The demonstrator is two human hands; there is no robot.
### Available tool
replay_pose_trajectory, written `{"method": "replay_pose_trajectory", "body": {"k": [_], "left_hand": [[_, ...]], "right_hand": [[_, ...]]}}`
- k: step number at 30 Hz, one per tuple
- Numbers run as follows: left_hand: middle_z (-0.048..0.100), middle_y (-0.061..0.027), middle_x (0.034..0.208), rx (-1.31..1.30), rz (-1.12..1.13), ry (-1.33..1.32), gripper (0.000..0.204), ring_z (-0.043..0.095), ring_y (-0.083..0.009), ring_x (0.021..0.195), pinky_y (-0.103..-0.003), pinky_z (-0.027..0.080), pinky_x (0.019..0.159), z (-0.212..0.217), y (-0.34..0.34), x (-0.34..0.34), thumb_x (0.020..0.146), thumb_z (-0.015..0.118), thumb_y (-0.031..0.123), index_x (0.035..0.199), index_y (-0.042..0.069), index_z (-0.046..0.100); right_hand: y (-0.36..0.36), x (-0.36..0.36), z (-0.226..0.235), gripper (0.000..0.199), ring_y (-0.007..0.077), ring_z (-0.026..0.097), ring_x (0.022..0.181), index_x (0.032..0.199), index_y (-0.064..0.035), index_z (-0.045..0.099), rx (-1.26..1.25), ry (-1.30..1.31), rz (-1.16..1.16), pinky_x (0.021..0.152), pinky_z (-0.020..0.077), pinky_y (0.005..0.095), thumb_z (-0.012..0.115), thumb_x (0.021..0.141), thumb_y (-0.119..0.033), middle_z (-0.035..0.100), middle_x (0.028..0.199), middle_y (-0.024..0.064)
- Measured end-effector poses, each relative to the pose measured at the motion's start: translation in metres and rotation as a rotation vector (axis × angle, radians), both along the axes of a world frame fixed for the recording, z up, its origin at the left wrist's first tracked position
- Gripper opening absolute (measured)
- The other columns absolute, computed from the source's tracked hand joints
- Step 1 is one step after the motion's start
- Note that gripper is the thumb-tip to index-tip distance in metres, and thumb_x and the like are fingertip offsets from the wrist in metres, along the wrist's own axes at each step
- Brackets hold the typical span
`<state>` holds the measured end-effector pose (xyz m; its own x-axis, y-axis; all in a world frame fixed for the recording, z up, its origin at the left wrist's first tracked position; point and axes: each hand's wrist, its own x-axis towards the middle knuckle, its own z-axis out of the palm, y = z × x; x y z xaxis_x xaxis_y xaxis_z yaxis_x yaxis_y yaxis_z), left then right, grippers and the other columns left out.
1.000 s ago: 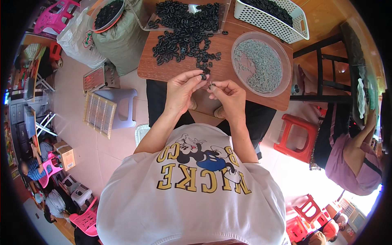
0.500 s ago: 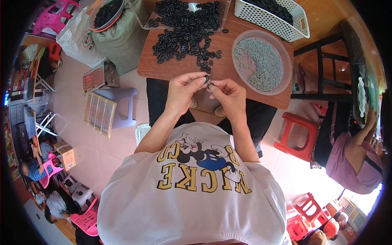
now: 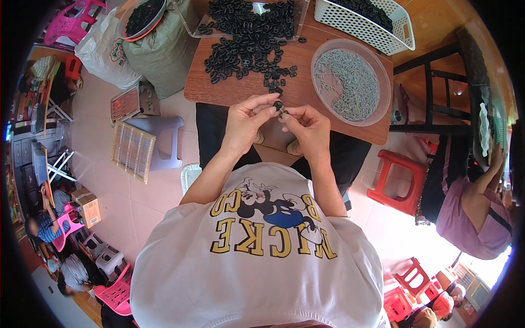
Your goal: The person sits at a table and repeatedly picks up small black plastic components and light-colored pins. They insert the pins into the plastic components by hand and place the assembled units into a clear plastic bowl.
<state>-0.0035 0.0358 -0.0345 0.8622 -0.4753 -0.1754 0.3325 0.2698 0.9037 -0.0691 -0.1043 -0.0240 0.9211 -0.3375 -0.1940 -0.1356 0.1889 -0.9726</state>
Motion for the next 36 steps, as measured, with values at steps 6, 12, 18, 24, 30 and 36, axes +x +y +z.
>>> {"method": "replay_pose_trajectory", "body": {"k": [6,12,18,24,30,36], "left_hand": [[0.062,-0.0095,0.095,0.039,-0.021,-0.033,0.023,0.063,-0.0165,0.086,-0.028,0.054,0.078,-0.001,-0.002,-0.003,0.084,0.058,-0.004,0.106,-0.002,0.062],[0.065,-0.0122,0.087,-0.156,0.057,0.299,0.013,0.065,-0.0191,0.079,-0.03,0.055,0.074,-0.006,0.0,0.002,0.084,0.059,-0.001,0.096,-0.005,0.062],[0.065,-0.0142,0.088,-0.187,0.1,0.312,0.012,0.065,-0.0201,0.079,-0.03,0.056,0.07,-0.001,-0.002,-0.003,0.083,0.061,0.0,0.094,-0.005,0.062],[0.065,-0.0146,0.088,-0.173,0.13,0.284,0.013,0.065,-0.0193,0.077,-0.03,0.056,0.069,-0.001,-0.001,-0.006,0.082,0.061,-0.002,0.094,-0.006,0.063],[0.065,-0.0145,0.087,-0.124,0.149,0.202,0.014,0.065,-0.0184,0.076,-0.029,0.057,0.069,-0.002,0.001,-0.009,0.082,0.062,-0.002,0.095,-0.007,0.064],[0.065,-0.0153,0.089,-0.112,0.149,0.206,0.015,0.065,-0.0197,0.077,-0.03,0.057,0.071,-0.002,0.004,-0.011,0.082,0.061,-0.003,0.096,-0.007,0.063]], "right_hand": [[-0.001,-0.002,-0.002,0.012,0.0079,0.061,0.065,0.09,0.0046,0.064,-0.004,0.001,0.007,0.06,0.0466,0.0201,0.065,0.081,-0.003,0.066,0.078,0.0062],[0.001,-0.004,-0.006,0.012,0.0104,0.063,0.066,0.091,0.005,0.063,0.086,0.002,0.025,0.061,0.049,0.021,0.063,0.08,-0.001,0.066,0.078,0.009],[0.005,-0.005,-0.007,0.012,0.0117,0.064,0.066,0.09,0.0048,0.063,0.051,0.032,0.029,0.06,0.0494,0.0214,0.063,0.079,0.0,0.067,0.078,0.01],[0.005,-0.005,-0.004,0.012,0.0126,0.065,0.066,0.09,0.0051,0.063,0.034,0.054,0.014,0.06,0.0499,0.0217,0.063,0.079,0.0,0.067,0.078,0.0104],[0.007,-0.006,-0.006,0.013,0.0127,0.065,0.066,0.09,0.0054,0.062,0.032,0.056,0.021,0.061,0.0499,0.0218,0.063,0.079,0.0,0.067,0.078,0.0104],[0.009,-0.007,-0.007,0.013,0.0127,0.065,0.067,0.09,0.0057,0.062,0.029,0.053,0.035,0.061,0.0498,0.0216,0.063,0.079,-0.001,0.067,0.079,0.0107]]}}
